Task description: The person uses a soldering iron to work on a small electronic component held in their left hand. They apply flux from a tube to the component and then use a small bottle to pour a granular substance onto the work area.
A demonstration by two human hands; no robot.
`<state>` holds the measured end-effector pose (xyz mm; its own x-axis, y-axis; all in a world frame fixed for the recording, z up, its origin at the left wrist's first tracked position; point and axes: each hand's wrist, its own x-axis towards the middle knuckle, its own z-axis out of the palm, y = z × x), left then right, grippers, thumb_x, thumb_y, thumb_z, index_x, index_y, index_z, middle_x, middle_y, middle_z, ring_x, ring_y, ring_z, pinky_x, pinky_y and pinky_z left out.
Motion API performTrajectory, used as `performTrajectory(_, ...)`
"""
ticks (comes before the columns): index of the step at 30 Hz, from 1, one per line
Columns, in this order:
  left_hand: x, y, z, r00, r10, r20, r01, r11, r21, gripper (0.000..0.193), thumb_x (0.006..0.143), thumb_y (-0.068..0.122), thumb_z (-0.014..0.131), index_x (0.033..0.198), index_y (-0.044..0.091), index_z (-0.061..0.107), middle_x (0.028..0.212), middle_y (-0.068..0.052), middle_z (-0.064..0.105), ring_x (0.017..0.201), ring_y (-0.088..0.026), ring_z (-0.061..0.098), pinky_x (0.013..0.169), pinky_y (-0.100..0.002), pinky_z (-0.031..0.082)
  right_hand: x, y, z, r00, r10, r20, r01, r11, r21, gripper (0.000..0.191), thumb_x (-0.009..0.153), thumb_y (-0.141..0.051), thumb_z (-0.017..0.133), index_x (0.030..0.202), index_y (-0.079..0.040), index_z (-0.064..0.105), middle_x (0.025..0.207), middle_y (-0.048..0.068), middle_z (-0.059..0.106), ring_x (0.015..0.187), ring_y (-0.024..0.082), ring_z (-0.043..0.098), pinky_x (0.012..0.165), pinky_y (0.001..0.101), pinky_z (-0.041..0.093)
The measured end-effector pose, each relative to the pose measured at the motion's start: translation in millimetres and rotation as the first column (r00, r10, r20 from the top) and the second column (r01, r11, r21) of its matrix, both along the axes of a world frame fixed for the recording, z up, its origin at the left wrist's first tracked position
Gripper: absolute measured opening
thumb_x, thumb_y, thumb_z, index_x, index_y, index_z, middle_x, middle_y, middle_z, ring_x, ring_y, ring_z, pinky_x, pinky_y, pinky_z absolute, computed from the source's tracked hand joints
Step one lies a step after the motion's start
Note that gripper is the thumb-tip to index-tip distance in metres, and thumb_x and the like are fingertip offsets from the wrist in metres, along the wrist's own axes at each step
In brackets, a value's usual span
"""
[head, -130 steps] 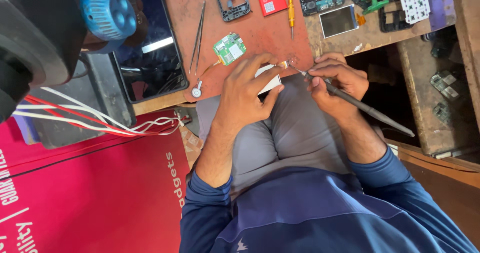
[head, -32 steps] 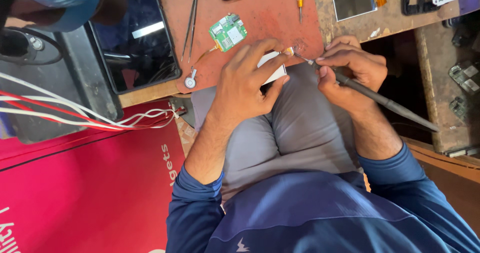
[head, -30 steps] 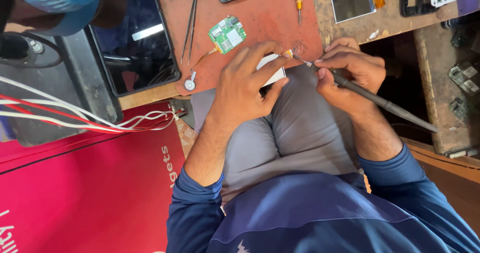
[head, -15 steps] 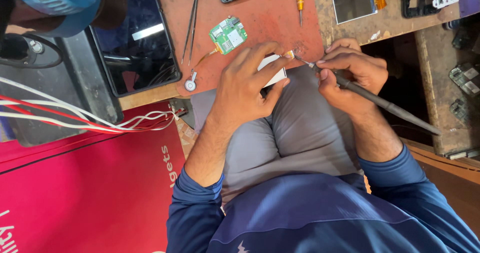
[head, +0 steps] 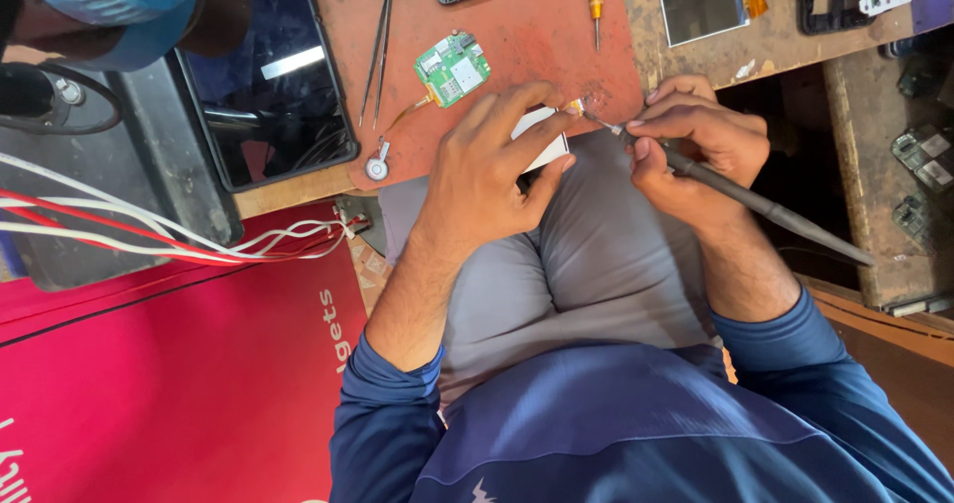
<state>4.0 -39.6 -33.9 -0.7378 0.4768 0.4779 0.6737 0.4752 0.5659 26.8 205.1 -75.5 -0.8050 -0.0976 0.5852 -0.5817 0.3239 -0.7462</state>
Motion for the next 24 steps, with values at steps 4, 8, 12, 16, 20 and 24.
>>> performTrajectory(4, -0.2, -0.1, 0.5, 1.0, -0.001, 0.006, 0.001, 1.0, -0.007, 0.034, 0.09, 0.017, 0.08, 0.121, 0.01, 0.071, 0.128, -0.005, 0.062, 0.107, -0.027, 0.066, 0.086, -0.039, 0.058, 0.5, -0.2, -0.2, 1.0, -0.01, -0.004, 0.01, 1.0, 0.016, 0.008, 0.091, 0.008, 0.07, 0.097, 0.003, 0.07, 0.081, 0.008, 0.071, 0.075, 0.017, 0.071, 0.099, 0.0367, 0.054)
performTrajectory(8, 0.1, -0.1, 0.5, 1.0, 0.001, 0.009, -0.001, 1.0, -0.009, 0.034, 0.089, 0.018, 0.08, 0.121, 0.01, 0.071, 0.129, -0.005, 0.062, 0.106, -0.027, 0.066, 0.086, -0.039, 0.058, 0.0, 0.1, -0.2, 1.0, -0.007, 0.007, 0.007, 1.0, -0.008, 0.008, 0.092, 0.008, 0.07, 0.098, 0.003, 0.069, 0.082, 0.007, 0.072, 0.076, 0.016, 0.072, 0.1, 0.0367, 0.054)
performTrajectory(12, -0.4, -0.2, 0.4, 1.0, 0.001, 0.006, -0.001, 1.0, -0.009, 0.034, 0.089, 0.018, 0.08, 0.12, 0.01, 0.07, 0.128, -0.005, 0.062, 0.105, -0.027, 0.065, 0.085, -0.039, 0.057, 0.4, -0.6, 0.6, 1.0, -0.007, -0.001, 0.007, 1.0, 0.014, 0.008, 0.09, 0.008, 0.07, 0.097, 0.003, 0.07, 0.082, 0.008, 0.072, 0.074, 0.016, 0.07, 0.098, 0.036, 0.054)
performTrajectory(16, -0.7, -0.3, -0.1, 1.0, 0.0, 0.0, 0.0, 1.0, -0.007, 0.034, 0.09, 0.018, 0.08, 0.121, 0.01, 0.07, 0.128, -0.005, 0.062, 0.104, -0.027, 0.065, 0.085, -0.039, 0.057, -0.1, -1.0, 1.0, 1.0, -0.007, 0.002, 0.007, 1.0, 0.009, 0.008, 0.091, 0.008, 0.071, 0.097, 0.003, 0.069, 0.081, 0.007, 0.072, 0.074, 0.016, 0.071, 0.099, 0.0358, 0.054)
performTrajectory(20, 0.1, -1.5, -0.5, 1.0, -0.001, 0.003, 0.001, 1.0, -0.013, 0.035, 0.089, 0.018, 0.081, 0.121, 0.01, 0.07, 0.128, -0.006, 0.062, 0.103, -0.027, 0.065, 0.085, -0.039, 0.057, 0.3, -1.2, 0.2, 1.0, -0.005, -0.01, 0.005, 1.0, 0.029, 0.008, 0.09, 0.008, 0.07, 0.097, 0.003, 0.07, 0.081, 0.008, 0.071, 0.074, 0.016, 0.07, 0.099, 0.0364, 0.054)
performTrajectory(24, 0.1, -2.0, -0.8, 1.0, 0.0, -0.003, 0.0, 1.0, -0.005, 0.036, 0.089, 0.018, 0.081, 0.123, 0.01, 0.07, 0.129, -0.007, 0.061, 0.104, -0.028, 0.065, 0.085, -0.039, 0.057, 0.2, -1.6, -0.6, 1.0, -0.018, -0.003, 0.018, 1.0, 0.013, 0.008, 0.092, 0.008, 0.071, 0.098, 0.003, 0.07, 0.081, 0.007, 0.071, 0.075, 0.016, 0.071, 0.099, 0.0362, 0.054)
